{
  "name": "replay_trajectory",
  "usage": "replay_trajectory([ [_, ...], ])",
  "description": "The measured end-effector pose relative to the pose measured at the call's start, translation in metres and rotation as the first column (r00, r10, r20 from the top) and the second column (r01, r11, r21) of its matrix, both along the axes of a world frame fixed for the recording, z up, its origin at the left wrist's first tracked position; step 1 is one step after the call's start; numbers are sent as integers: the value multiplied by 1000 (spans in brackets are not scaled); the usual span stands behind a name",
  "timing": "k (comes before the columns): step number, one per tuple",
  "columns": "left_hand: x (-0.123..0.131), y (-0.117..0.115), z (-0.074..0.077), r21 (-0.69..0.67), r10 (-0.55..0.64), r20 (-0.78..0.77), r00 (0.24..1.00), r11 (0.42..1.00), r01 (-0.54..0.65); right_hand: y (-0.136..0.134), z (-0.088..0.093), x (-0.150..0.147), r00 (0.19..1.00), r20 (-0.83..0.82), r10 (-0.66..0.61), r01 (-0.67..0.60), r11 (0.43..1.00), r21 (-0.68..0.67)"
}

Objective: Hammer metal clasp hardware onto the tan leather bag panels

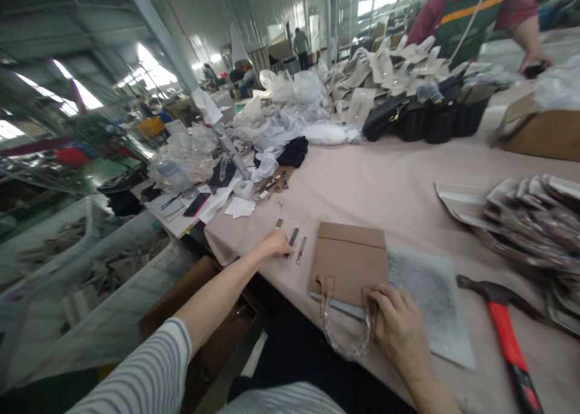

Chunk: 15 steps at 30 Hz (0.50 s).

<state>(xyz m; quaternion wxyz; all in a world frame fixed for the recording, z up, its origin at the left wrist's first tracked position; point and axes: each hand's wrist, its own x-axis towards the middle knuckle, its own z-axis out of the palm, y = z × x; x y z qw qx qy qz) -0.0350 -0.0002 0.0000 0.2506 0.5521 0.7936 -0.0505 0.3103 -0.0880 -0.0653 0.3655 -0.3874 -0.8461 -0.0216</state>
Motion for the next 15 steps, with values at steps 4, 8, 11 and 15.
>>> replay_trajectory([
  [4,7,5,-4,-49,13,5,1000,999,-12,-2,3,-2,1000,4,-12,12,999,-31],
  [8,8,3,-4,-51,85,80,993,995,-81,-3,5,-2,1000,-5,-15,15,999,-36],
  [11,3,-7,-4,-53,156,215,964,988,-148,-4,7,-3,1000,-11,-21,21,999,-40],
  [15,-8,-26,-4,-87,236,438,868,971,-221,-6,9,-5,999,-21,-34,33,998,-51],
])
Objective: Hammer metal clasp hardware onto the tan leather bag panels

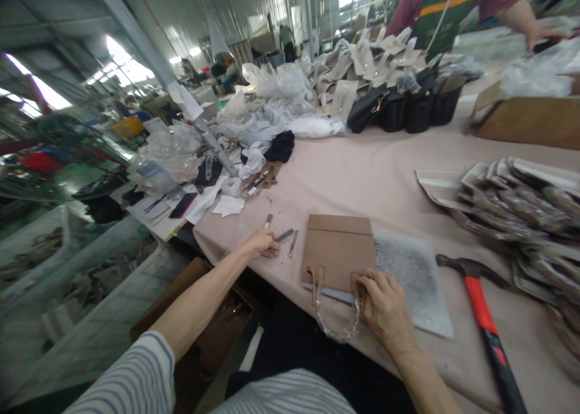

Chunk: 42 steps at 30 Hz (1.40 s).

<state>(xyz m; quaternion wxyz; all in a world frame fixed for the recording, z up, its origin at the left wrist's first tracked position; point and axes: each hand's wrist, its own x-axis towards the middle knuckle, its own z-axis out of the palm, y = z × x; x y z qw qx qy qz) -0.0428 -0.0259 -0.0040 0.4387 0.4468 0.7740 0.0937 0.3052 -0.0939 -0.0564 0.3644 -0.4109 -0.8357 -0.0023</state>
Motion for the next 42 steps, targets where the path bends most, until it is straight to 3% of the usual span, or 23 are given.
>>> replay_trajectory([
  [3,-4,-15,0,10,12,124,992,1000,-13,0,1,0,1000,0,-4,4,1000,-2],
  [6,-1,-27,-4,-6,-15,135,991,1000,16,0,0,0,1000,15,0,0,1000,-1],
  [11,12,-37,-9,33,-97,-79,992,994,100,1,-1,1,1000,29,7,-7,1000,8],
  [14,17,-34,-4,56,-144,-193,971,986,157,1,-2,1,1000,29,10,-10,1000,5],
  [17,20,-27,2,37,-175,-210,962,982,186,1,-3,1,1000,26,12,-12,1000,1],
  [20,16,-20,7,6,-180,-143,973,983,183,1,-3,0,1000,23,9,-9,1000,-5],
  [24,4,-21,14,-71,-170,109,980,981,178,0,-1,-1,1000,20,1,0,1000,-18],
  [26,-1,-27,17,-29,-79,381,921,995,97,-1,1,-1,1000,22,-3,4,1000,-25],
  [27,-1,-31,17,3,-11,544,839,1000,12,-1,1,-2,1000,23,-6,6,1000,-28],
  [29,4,-39,13,20,106,799,592,979,-203,-2,2,-2,1000,23,-8,9,999,-36],
  [30,9,-43,9,12,135,860,492,959,-284,-2,2,-2,1000,21,-10,11,999,-38],
  [31,15,-46,4,13,142,883,447,945,-327,-2,2,-2,1000,20,-13,14,999,-39],
  [37,71,-53,-22,140,65,853,517,927,-347,-1,-2,-1,1000,25,-13,13,1000,-16],
  [42,108,-49,-13,155,15,918,395,905,-396,-1,-3,-1,999,32,-22,23,999,-29],
])
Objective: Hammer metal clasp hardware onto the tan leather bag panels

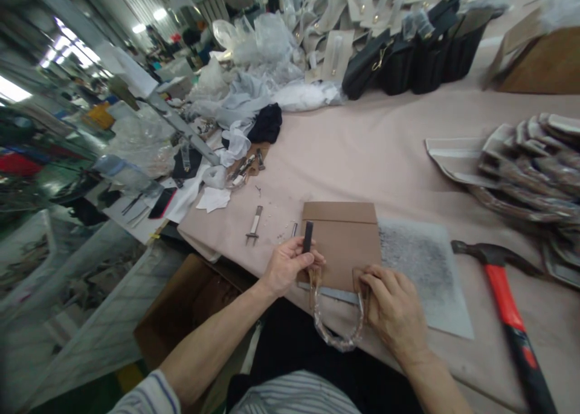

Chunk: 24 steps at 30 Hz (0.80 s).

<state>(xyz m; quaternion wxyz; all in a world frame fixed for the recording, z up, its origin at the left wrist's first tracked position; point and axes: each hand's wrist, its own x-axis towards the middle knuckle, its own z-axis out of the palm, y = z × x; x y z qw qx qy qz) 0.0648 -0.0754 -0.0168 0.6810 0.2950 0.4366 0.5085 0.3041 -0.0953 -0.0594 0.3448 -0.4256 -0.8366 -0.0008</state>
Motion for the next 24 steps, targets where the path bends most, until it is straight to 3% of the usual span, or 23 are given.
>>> replay_trajectory([
  [6,14,4,13,-108,97,350,932,992,-63,-1,-2,1,1000,-2,-4,4,1000,-27],
  [10,11,5,13,-211,75,440,895,977,21,-2,-1,2,1000,-2,-7,7,1000,-30],
  [13,7,5,15,-166,36,493,869,985,53,-3,-1,2,1000,1,-5,5,999,-38],
  [17,4,6,14,-87,1,396,918,996,36,-4,0,2,1000,2,-1,1,999,-45],
  [21,4,6,3,16,-9,162,987,1000,7,-3,0,1,1000,-2,-2,2,999,-50],
  [24,4,4,-6,117,-53,-2,999,992,53,-2,-1,1,1000,0,-4,4,999,-42],
])
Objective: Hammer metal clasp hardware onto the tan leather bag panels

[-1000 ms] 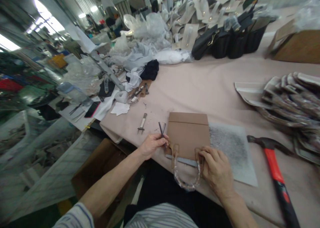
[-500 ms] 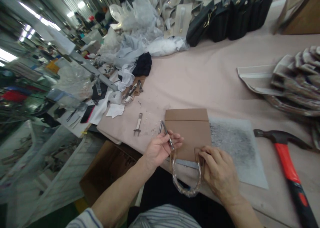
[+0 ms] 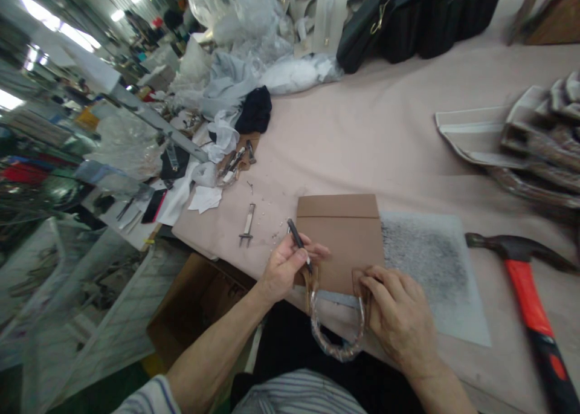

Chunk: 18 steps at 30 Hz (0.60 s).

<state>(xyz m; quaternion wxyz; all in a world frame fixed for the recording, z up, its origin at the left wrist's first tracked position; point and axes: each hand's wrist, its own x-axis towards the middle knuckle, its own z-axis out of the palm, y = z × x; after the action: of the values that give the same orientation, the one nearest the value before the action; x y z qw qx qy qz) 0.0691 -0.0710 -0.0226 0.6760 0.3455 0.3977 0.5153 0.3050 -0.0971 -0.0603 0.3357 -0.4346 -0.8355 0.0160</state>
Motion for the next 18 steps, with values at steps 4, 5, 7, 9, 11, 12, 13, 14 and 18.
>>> replay_trajectory([
  [4,1,-1,-3,70,-56,-127,990,995,65,0,-2,1,1000,-8,3,-3,1000,-5],
  [5,1,-1,-2,79,-64,-187,980,994,80,0,-2,1,1000,-10,4,-4,1000,-7],
  [7,0,-1,0,107,-67,-353,933,988,111,0,-2,1,1000,-7,1,-1,1000,-12],
  [9,-2,-1,4,138,-44,-511,859,982,133,0,-3,1,1000,-2,-5,5,1000,-17],
  [11,-5,-1,7,151,-19,-595,803,979,135,-1,-3,1,1000,-6,-9,9,1000,-18],
  [12,-7,-2,7,151,-13,-612,790,980,133,-1,-3,1,1000,-11,-10,10,1000,-17],
  [13,-8,-2,7,151,-6,-620,784,980,127,-1,-2,1,1000,-16,-10,10,1000,-15],
  [14,-10,-2,6,155,1,-619,785,981,120,-1,-2,1,1000,-20,-9,9,1000,-15],
  [18,-13,-3,2,147,23,-546,837,987,69,-1,-1,2,1000,-17,-14,13,1000,-27],
])
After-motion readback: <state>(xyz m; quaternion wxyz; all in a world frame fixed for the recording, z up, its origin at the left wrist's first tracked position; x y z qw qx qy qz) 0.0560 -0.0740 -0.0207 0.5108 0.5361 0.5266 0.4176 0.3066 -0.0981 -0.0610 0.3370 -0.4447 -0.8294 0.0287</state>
